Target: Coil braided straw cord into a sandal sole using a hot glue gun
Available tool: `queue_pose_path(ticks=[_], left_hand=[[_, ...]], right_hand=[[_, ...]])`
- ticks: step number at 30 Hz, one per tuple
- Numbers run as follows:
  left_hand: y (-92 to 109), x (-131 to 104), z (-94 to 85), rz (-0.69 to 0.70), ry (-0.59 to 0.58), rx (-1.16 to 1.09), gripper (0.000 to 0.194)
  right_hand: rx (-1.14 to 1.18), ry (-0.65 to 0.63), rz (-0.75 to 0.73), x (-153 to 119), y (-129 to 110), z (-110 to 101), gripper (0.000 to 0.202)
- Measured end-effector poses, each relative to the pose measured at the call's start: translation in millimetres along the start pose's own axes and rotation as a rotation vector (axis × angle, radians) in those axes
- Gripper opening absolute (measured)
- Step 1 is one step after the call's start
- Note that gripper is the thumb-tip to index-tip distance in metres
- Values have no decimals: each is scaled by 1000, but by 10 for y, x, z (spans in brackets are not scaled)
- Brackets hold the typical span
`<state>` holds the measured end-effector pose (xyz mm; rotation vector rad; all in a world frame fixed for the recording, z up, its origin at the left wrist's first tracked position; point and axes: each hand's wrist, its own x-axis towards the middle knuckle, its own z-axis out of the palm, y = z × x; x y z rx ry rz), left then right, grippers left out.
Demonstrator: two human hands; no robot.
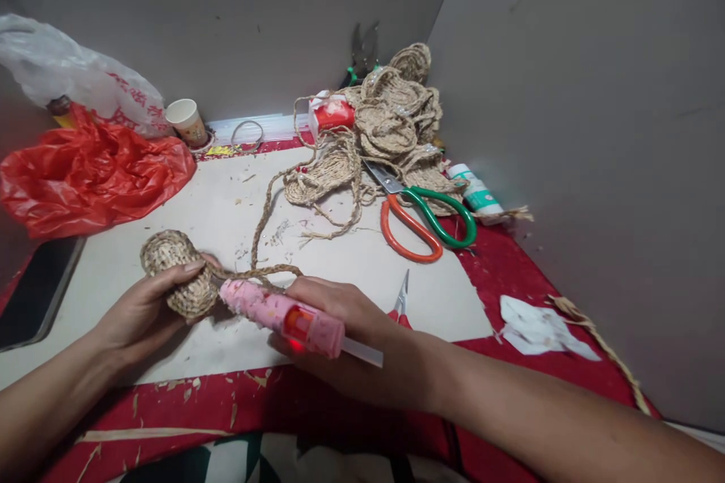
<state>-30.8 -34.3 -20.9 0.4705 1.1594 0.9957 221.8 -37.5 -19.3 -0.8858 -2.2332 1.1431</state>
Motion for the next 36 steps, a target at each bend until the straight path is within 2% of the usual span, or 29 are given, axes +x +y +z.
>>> queue_pose_path(ticks=[11,29,36], left_hand=[[-29,-19,31,-25,-49,42,18],[-32,-1,16,-23,-71,20,21],[-27,6,13,-23,-78,19,23]], right_hand=[[-32,33,43,-12,45,66,18],[-132,42,-28,-11,-8,70,13],[-69,44,-77,-31,48,73,12]])
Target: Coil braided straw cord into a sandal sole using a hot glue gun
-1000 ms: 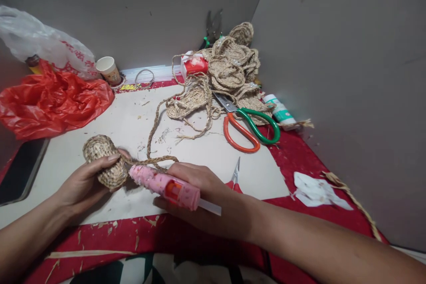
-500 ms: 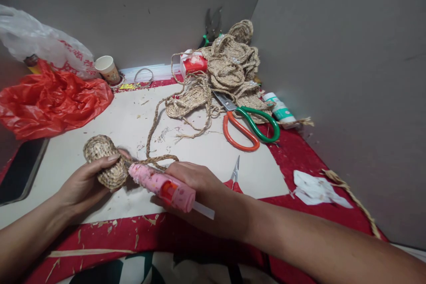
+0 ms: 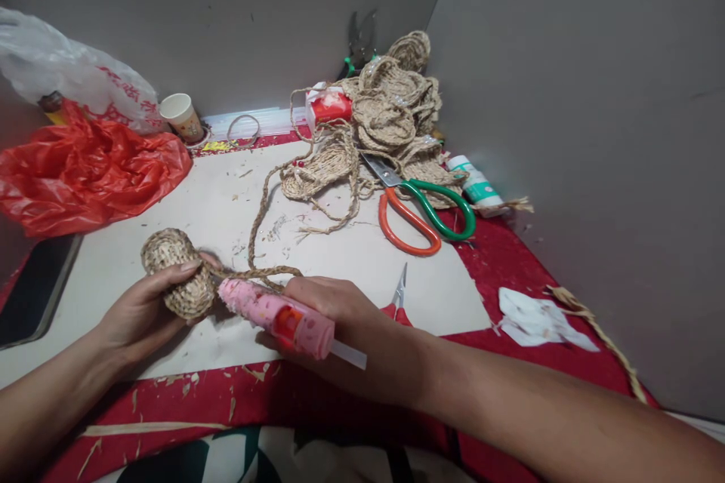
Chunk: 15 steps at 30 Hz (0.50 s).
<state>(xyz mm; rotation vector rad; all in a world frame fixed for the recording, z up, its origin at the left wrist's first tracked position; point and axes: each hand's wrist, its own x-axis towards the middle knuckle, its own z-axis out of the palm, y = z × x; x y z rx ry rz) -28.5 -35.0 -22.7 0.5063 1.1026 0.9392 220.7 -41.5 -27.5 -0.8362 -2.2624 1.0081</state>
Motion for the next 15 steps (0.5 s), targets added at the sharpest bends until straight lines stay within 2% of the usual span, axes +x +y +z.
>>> queue_pose_path(ticks=[4,15], left_hand=[[-15,7,-19,-1,4,-11,23],[13,16,-1,12,24,-7,21]], right_hand=[[-17,6,-16,-21,31,14,18],[1,16,-72,-22,35,18,14]])
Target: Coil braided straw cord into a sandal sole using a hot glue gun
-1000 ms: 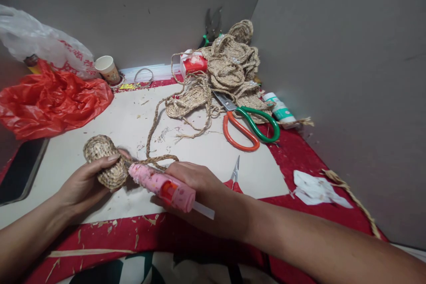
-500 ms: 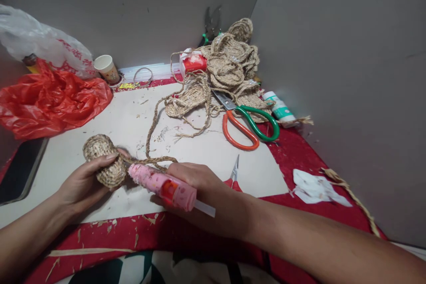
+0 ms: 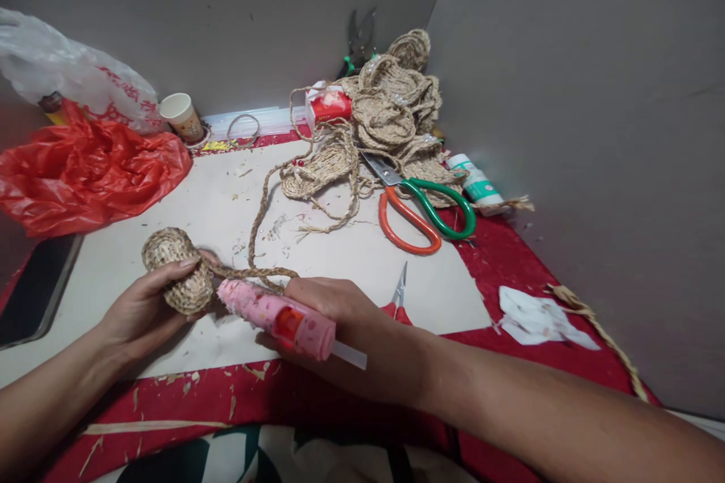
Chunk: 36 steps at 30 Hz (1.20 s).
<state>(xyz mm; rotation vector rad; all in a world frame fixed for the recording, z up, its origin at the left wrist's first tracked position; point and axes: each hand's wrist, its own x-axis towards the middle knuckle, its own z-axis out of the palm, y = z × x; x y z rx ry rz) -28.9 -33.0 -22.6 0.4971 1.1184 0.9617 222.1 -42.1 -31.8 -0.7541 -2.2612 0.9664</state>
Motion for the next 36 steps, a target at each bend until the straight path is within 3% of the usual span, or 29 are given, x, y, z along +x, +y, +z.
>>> queue_pose_path(ticks=[11,21,36], left_hand=[[18,2,25,-6,23,-6,19],[6,4,25,-7,37,-61,15],[5,11,32,-35,21,-172,8]], right_hand=[[31,68,-72,29,-43,1,19],[53,-11,-58,-111,118,81,16],[48,-51,2,-97,73,79,23]])
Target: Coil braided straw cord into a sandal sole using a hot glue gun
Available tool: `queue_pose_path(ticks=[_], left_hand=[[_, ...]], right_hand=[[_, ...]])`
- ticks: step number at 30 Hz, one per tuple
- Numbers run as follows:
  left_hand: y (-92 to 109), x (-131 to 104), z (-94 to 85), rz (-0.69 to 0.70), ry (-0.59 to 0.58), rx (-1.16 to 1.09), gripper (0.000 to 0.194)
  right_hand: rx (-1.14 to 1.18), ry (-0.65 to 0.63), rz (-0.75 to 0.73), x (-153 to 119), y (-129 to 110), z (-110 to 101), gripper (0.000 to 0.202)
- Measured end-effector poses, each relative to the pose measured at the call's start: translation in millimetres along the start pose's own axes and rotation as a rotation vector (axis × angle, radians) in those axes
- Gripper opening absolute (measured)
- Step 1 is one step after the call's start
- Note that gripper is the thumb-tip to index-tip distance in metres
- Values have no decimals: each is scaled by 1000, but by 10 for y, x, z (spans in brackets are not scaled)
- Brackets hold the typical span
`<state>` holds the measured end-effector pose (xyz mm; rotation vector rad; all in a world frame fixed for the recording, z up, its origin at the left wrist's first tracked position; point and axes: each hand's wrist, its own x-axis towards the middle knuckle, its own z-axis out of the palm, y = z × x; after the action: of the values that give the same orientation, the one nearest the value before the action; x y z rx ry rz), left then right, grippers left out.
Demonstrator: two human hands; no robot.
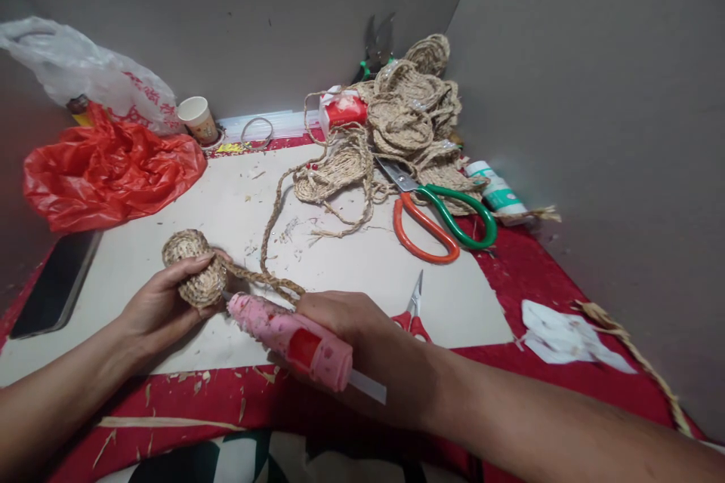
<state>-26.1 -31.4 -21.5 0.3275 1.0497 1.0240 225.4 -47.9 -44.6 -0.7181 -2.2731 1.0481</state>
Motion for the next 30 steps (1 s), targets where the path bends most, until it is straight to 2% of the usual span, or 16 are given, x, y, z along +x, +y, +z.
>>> queue_pose_path(ticks=[8,14,21,30], left_hand=[[-2,15,-12,-7,0,-7,8],[-9,16,-12,-6,-11,-10,7],[-11,-4,27,-16,49,-17,4],[-35,0,-8,-11,46,-21,5]], right_hand=[[27,-28,-58,39,-14,-21,15],[-29,-52,-21,8,17,9,23],[6,-71,-3,-28,64,30,24],[81,-84,20,38,-36,-11,25]])
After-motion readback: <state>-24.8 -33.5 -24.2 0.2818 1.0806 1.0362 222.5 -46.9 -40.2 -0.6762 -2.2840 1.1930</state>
